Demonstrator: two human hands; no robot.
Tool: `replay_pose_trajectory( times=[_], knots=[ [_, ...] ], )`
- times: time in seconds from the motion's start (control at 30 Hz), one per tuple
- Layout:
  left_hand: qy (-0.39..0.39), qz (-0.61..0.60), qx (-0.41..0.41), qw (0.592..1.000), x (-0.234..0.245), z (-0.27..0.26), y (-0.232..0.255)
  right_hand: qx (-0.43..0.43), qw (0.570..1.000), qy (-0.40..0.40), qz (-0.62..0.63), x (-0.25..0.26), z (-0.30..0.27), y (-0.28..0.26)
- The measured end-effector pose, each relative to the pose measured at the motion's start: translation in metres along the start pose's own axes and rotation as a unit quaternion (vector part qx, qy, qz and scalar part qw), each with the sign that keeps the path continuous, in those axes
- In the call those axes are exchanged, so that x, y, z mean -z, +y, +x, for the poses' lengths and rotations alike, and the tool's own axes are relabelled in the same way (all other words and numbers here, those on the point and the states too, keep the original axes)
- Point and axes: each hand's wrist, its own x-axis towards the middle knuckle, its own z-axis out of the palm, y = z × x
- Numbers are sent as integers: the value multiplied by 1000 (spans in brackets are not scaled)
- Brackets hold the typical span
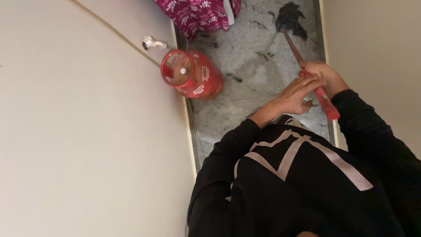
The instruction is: The person mops the floor in a room, moving a gas cylinder and a folding chair to reach different areas, and rinses the mop in a bucket of water.
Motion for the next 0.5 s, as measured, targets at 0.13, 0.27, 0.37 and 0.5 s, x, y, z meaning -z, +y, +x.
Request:
replay_pose_trajectory(
  times=[0.13, 0.27, 0.37, 0.5],
  knots=[
    [89, -31, -31, 995, 39, 49, 8, 35, 999, 4, 29, 14, 12, -20],
    [185, -143, -127, 964, 70, 94, 22, 80, 995, 9, 57, 15, 21, -44],
    [184, -195, -121, 956, 81, 124, 5, 125, 987, 21, 101, 14, 28, -52],
    [118, -139, -79, 980, 87, 162, -53, 199, 968, 45, 148, 11, 49, -75]
  ],
)
